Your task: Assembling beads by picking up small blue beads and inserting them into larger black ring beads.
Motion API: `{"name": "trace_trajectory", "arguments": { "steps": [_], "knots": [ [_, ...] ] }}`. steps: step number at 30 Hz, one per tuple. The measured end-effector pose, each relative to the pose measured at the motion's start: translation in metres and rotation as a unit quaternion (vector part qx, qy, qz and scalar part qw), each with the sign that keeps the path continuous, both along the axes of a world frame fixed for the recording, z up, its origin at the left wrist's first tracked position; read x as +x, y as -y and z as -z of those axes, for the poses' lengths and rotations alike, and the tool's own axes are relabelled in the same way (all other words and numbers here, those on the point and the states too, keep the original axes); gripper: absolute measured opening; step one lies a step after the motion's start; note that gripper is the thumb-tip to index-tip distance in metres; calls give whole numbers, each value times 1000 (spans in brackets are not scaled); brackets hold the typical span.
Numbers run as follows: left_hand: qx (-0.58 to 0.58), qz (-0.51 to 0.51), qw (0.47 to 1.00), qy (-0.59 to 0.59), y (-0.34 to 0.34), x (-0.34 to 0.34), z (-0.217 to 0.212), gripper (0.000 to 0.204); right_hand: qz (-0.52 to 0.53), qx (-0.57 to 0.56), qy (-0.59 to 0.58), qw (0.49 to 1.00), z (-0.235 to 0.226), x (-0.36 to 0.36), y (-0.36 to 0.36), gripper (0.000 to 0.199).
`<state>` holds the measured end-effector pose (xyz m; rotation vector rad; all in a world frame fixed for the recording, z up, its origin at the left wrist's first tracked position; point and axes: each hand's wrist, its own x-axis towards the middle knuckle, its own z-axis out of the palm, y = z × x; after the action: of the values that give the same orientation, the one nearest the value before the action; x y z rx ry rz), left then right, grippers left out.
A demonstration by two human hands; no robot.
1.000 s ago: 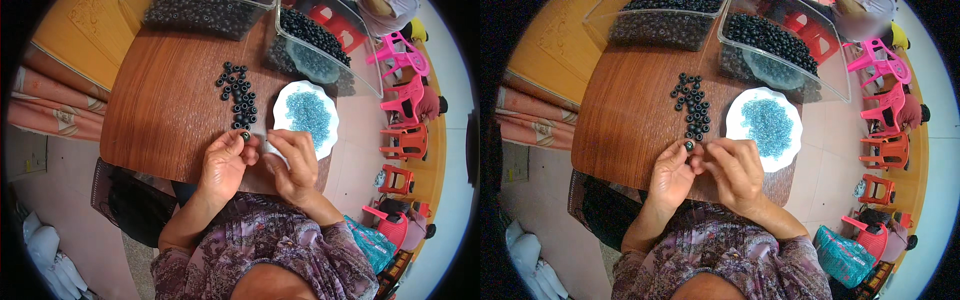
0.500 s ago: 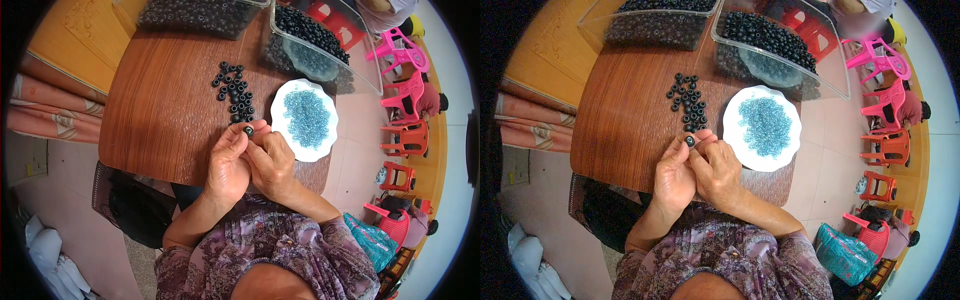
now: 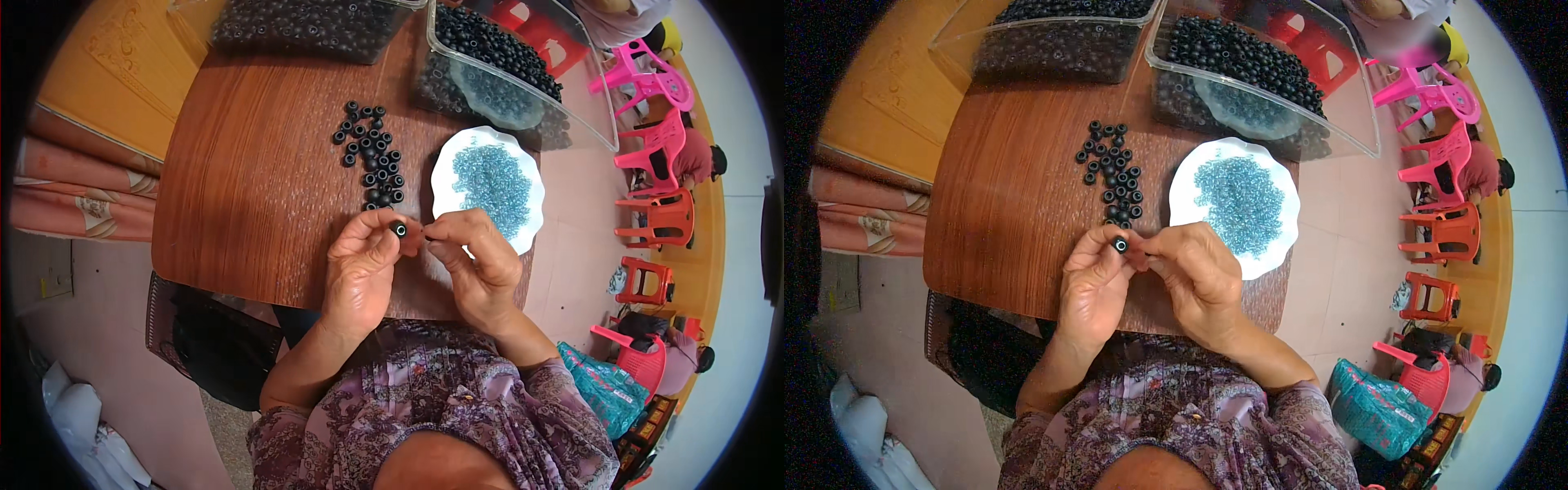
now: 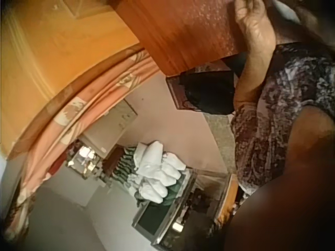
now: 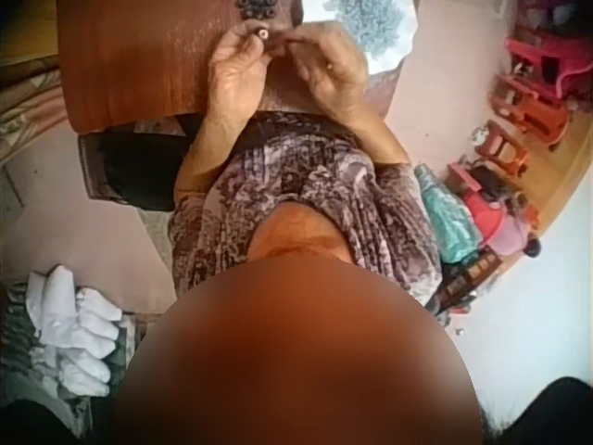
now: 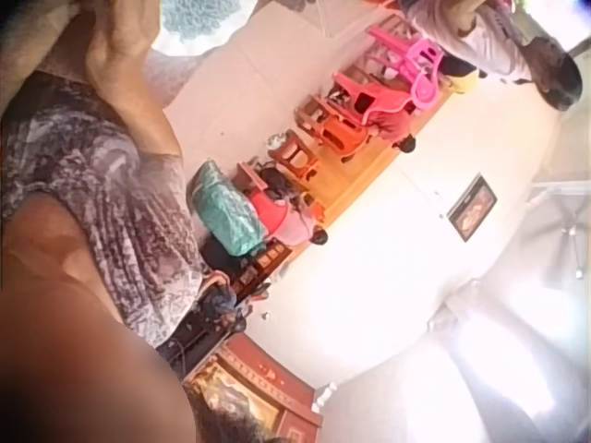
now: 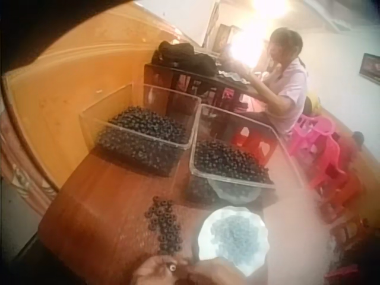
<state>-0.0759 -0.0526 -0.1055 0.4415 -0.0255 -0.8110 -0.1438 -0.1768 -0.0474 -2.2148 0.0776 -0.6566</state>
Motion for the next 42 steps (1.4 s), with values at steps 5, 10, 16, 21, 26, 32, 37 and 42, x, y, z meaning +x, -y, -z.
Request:
{"name": "trace_trajectory", "arguments": {
  "steps": [5,10,16,21,26,32,37,42],
  "knots": [
    [42,-10,999,21,1,-5,0,20,22,160,-66,985,-7,-4,-6,17],
    [75,-12,996,42,0,-6,1,23,-19,71,-26,997,2,-2,0,16],
    [80,-12,994,78,-1,-7,5,21,-4,92,-36,995,2,-1,-3,12],
    [111,-38,988,103,0,-10,2,20,16,151,-74,986,2,-4,0,10],
    [157,-32,978,136,-1,-11,1,16,13,170,-146,975,-1,-4,4,11],
    [138,-1,987,79,0,-11,-2,18,32,424,-158,891,-5,-2,2,10],
    [126,-6,991,53,5,-14,1,19,54,69,-58,994,8,-3,-3,11],
    [112,-8,993,47,6,-12,-4,18,31,-46,37,998,11,-3,-2,15]
  ]
}}
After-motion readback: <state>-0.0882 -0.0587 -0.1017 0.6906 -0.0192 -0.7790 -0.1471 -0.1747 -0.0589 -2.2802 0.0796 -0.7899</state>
